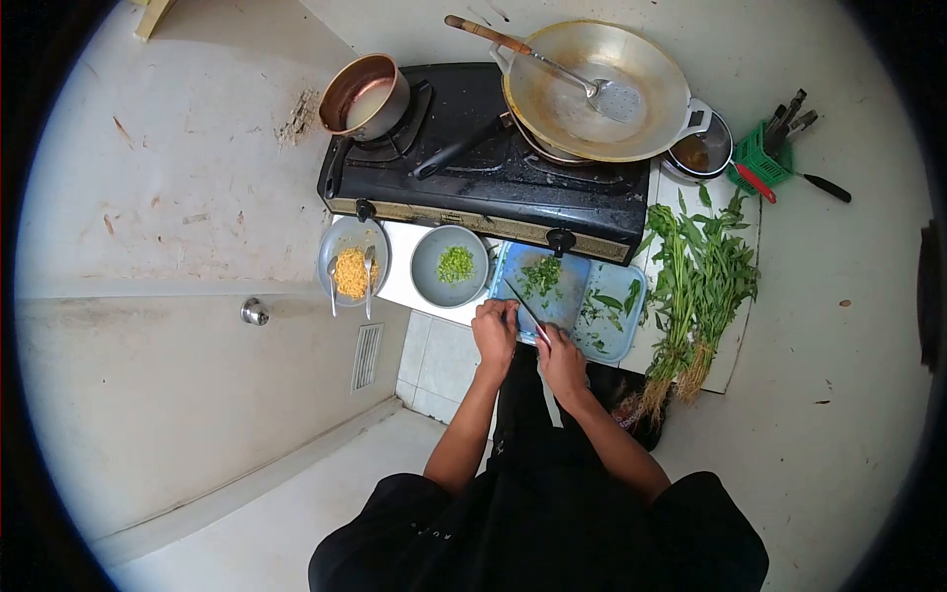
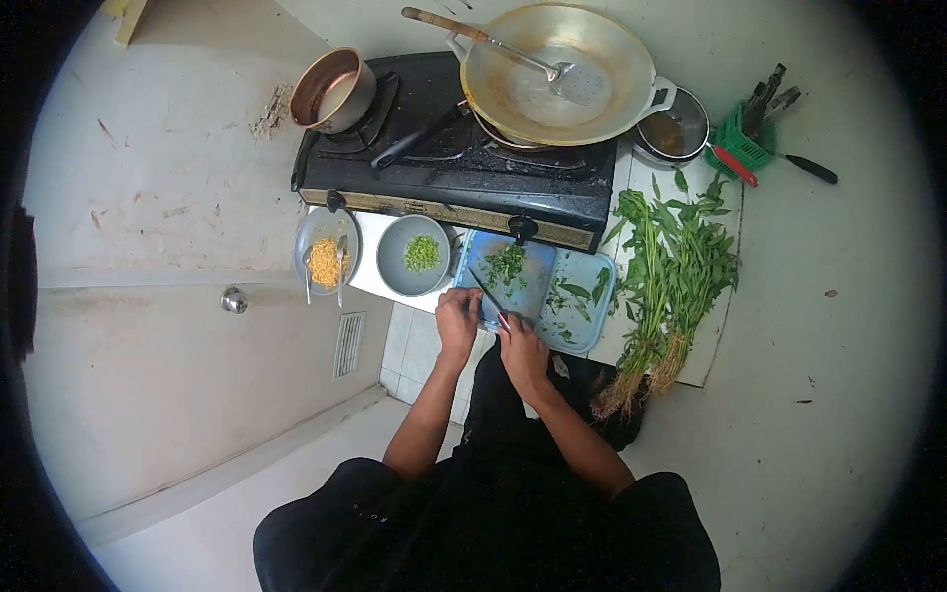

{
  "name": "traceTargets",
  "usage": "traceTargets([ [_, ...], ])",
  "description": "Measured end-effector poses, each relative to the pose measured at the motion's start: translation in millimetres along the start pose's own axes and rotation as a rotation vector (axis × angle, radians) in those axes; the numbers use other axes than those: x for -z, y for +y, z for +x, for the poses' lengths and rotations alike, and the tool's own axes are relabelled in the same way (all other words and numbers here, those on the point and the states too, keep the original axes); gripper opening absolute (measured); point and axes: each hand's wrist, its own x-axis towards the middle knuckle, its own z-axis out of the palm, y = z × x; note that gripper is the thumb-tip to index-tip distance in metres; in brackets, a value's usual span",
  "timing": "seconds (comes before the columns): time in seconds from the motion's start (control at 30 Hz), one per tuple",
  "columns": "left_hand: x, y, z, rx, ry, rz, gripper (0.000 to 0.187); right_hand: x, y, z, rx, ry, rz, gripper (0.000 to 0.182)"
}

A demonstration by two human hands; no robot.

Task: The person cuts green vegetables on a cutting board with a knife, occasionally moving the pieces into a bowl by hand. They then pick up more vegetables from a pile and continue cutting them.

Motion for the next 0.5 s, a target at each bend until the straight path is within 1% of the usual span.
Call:
traceTargets([
  [0.07,0.4,-0.6,-1.2,-0.055,-0.008,0.025,0.009,-3.8,2.0,2.4,0.077,0.074,0.060,0.026],
  [0.2,-2.8,0.6,-2.6,-0.045,-0.011,0.046,0.009,2.9,9.3,-8.3,0.075,0.071,0.140,0.028],
  [0.27,-3.7,2.7,-1.7,0.034,-0.016,0.018,0.009,6.3,13.1,-14.2,0.079,0.058,0.165,0.029],
  [0.4,-3.8,2.3,-2.1,0.076,0.005,-0.034,0.010,10.4,13.0,-19.7,0.050,0.013,0.130,0.029],
  [0.47,1.5,9.1,-3.3,-0.009,0.013,0.013,0.010,11.7,11.3,-21.2,0.010,0.003,0.067,0.029],
  [0.5,0.1,7.7,-5.1,-0.009,0.012,0.013,0.010,13.0,9.0,-20.4,0.009,0.003,0.067,0.029],
])
